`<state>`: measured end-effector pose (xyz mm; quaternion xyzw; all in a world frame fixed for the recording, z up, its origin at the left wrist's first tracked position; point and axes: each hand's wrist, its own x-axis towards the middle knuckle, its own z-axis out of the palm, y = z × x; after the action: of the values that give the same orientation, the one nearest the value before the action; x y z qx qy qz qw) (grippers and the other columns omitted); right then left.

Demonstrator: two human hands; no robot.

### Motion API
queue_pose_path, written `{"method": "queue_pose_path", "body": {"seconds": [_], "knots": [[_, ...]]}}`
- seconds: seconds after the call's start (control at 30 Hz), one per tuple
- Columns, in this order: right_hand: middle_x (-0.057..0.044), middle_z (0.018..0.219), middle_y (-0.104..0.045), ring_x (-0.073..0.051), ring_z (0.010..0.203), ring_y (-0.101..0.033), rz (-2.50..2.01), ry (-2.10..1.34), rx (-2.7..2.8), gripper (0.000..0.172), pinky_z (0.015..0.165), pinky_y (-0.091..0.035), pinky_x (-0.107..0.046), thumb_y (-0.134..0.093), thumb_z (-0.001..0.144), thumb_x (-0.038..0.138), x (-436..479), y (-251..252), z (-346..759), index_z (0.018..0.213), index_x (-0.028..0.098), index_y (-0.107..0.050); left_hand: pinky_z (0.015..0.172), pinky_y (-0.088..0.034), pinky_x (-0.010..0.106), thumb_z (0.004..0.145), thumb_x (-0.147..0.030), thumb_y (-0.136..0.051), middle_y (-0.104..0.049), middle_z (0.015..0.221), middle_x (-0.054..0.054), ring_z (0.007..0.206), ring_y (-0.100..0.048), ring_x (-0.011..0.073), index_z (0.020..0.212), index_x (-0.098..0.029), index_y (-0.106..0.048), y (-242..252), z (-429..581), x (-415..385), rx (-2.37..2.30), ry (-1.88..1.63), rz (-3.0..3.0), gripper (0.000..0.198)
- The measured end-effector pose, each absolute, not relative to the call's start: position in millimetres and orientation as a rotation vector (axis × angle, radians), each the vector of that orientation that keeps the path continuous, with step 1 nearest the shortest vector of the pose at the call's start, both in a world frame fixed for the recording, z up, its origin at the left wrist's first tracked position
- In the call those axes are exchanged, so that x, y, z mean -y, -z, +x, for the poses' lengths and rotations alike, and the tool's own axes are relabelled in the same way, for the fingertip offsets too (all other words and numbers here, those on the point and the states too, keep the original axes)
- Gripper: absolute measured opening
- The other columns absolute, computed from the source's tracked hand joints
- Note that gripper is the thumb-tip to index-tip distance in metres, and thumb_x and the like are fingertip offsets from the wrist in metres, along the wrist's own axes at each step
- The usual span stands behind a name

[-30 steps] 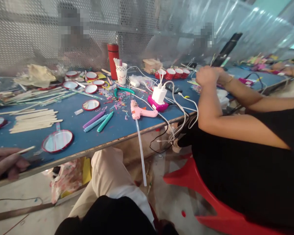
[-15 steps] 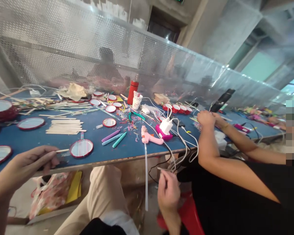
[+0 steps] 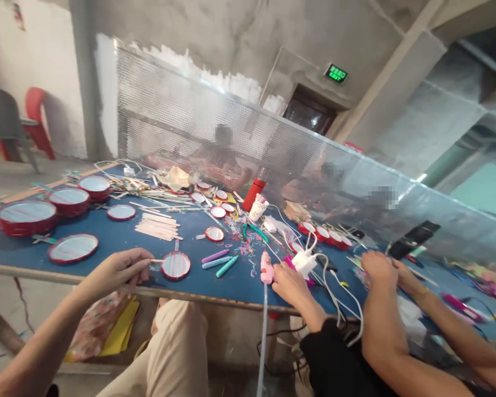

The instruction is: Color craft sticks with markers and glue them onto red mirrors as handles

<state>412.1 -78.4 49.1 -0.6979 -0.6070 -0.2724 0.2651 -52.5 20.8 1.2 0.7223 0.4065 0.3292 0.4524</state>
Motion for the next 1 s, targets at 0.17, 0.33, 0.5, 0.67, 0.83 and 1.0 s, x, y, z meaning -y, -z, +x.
{"method": "queue_pose_path", "body": {"seconds": [0.17, 0.33, 0.5, 0.67, 0.83, 1.0], "knots": [[-0.006, 0.117, -0.068, -0.018, 0.096, -0.068, -1.899, 0.276, 1.534, 0.026, 0.084, -0.059, -0.036, -0.063, 0.101, 0.04, 54.3, -19.0, 397.1, 0.117, 0.02, -0.066, 0.052, -0.044, 0.024, 0.089, -0.052, -0.05, -0.068, 0.064, -0.004, 0.045, -0.058, 0.0121, 0.081, -0.022, -0.058, -6.2, -50.4, -14.4, -1.0, -0.819, 1.77, 0.032], [0.001, 0.062, -0.061, -0.019, 0.059, -0.059, -1.812, -0.081, 1.335, 0.043, 0.059, -0.052, -0.034, -0.076, 0.074, 0.061, 53.3, 2.4, 391.3, 0.074, 0.02, -0.062, 0.049, -0.044, 0.023, 0.088, -0.05, -0.05, -0.068, 0.061, -0.005, 0.043, -0.058, 0.0124, 0.079, -0.023, -0.055, -4.9, -47.3, -10.6, -1.052, -0.845, 1.728, 0.028], [0.0, 0.078, -0.063, -0.018, 0.06, -0.06, -1.507, -0.363, 1.04, 0.054, 0.054, -0.051, -0.034, -0.065, 0.071, 0.071, 54.5, 4.1, 350.1, 0.094, 0.024, -0.058, 0.043, -0.041, 0.022, 0.09, -0.044, -0.046, -0.066, 0.058, -0.006, 0.039, -0.056, 0.0131, 0.08, -0.025, -0.053, 2.7, -40.3, -9.0, -1.13, -0.881, 1.678, 0.023], [0.003, 0.074, -0.058, -0.01, 0.05, -0.05, -1.134, -0.835, 0.773, 0.047, 0.042, -0.041, -0.022, -0.078, 0.068, 0.062, 50.5, 5.2, 271.8, 0.086, 0.022, -0.061, 0.04, -0.037, 0.022, 0.094, -0.037, -0.042, -0.061, 0.055, -0.007, 0.037, -0.052, 0.0135, 0.082, -0.025, -0.05, 5.7, -32.5, -4.8, -1.252, -0.938, 1.66, 0.019], [0.002, 0.068, -0.061, -0.011, 0.05, -0.052, -1.034, -0.9, 1.101, 0.043, 0.042, -0.042, -0.021, -0.071, 0.081, 0.062, 49.2, 28.8, 213.6, 0.093, 0.02, -0.066, 0.051, -0.04, 0.023, 0.096, -0.028, -0.043, -0.058, 0.051, -0.007, 0.045, -0.056, 0.0155, 0.08, -0.025, -0.051, 2.9, -26.5, -2.1, -1.384, -0.961, 1.685, 0.018], [-0.005, 0.075, -0.07, -0.018, 0.057, -0.065, -1.019, -0.93, 1.289, 0.048, 0.044, -0.05, -0.025, -0.064, 0.087, 0.067, 43.0, 61.9, 195.5, 0.097, 0.02, -0.07, 0.058, -0.04, 0.023, 0.098, -0.021, -0.045, -0.058, 0.052, -0.006, 0.053, -0.061, 0.0172, 0.082, -0.025, -0.052, -0.8, -21.7, -1.0, -1.498, -0.959, 1.681, 0.018]]}}
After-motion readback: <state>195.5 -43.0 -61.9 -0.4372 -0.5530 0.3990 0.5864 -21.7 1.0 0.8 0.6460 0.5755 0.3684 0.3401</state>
